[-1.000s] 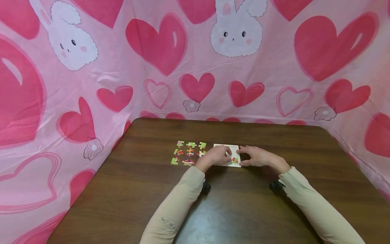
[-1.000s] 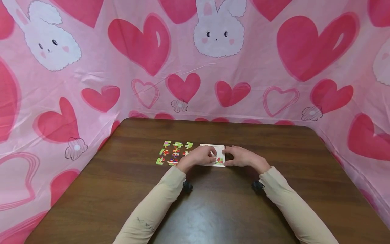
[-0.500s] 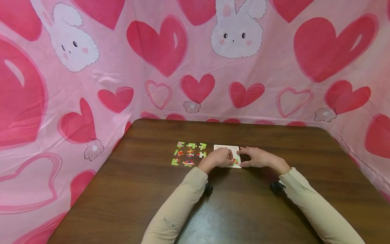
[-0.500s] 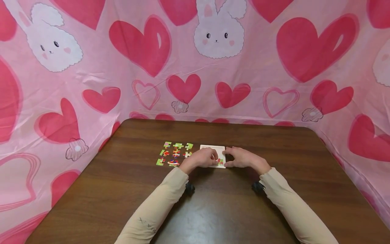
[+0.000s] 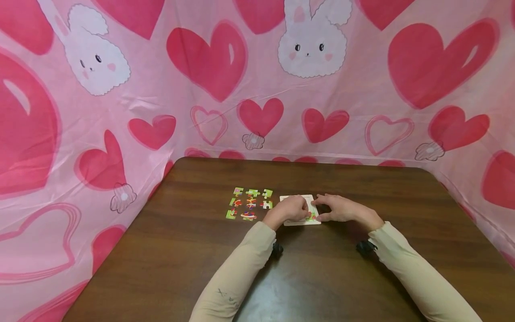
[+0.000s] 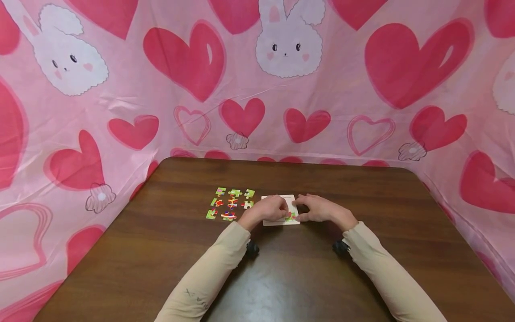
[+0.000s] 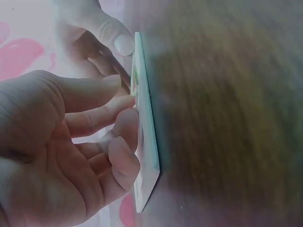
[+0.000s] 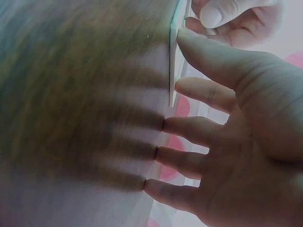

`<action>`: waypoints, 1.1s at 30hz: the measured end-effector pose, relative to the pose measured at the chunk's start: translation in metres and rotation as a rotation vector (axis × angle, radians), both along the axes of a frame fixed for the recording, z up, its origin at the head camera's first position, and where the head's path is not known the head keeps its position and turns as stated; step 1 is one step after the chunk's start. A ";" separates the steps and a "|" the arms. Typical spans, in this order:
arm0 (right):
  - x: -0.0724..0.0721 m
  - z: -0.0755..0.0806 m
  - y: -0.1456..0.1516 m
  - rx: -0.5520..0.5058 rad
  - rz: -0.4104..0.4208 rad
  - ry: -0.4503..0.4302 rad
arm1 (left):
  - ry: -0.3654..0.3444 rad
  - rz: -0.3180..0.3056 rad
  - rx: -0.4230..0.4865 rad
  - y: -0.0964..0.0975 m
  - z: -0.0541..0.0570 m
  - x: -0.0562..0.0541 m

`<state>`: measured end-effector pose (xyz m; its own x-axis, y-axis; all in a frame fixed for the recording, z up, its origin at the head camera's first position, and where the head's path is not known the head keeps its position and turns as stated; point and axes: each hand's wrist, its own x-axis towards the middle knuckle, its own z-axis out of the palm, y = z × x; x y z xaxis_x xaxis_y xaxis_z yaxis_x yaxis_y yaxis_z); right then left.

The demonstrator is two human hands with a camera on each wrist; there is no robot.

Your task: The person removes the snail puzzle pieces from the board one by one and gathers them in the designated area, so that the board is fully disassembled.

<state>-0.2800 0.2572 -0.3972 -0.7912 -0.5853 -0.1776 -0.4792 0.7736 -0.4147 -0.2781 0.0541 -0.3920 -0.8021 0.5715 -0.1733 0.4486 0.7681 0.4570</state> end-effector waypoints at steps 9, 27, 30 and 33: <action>0.000 0.000 -0.001 0.012 -0.005 0.016 | 0.032 -0.032 -0.124 0.004 0.001 0.003; 0.000 0.000 -0.004 0.045 -0.033 -0.027 | 0.090 -0.042 -0.201 0.002 0.000 0.002; 0.000 0.000 -0.003 0.046 -0.031 -0.018 | 0.107 -0.075 -0.181 0.002 -0.001 0.002; 0.000 0.000 -0.003 0.042 -0.028 -0.011 | 0.130 -0.098 -0.165 0.002 -0.001 0.001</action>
<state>-0.2804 0.2545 -0.3968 -0.8049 -0.5549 -0.2103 -0.4530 0.8035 -0.3862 -0.2768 0.0564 -0.3928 -0.7655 0.6205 -0.1701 0.5718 0.7773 0.2624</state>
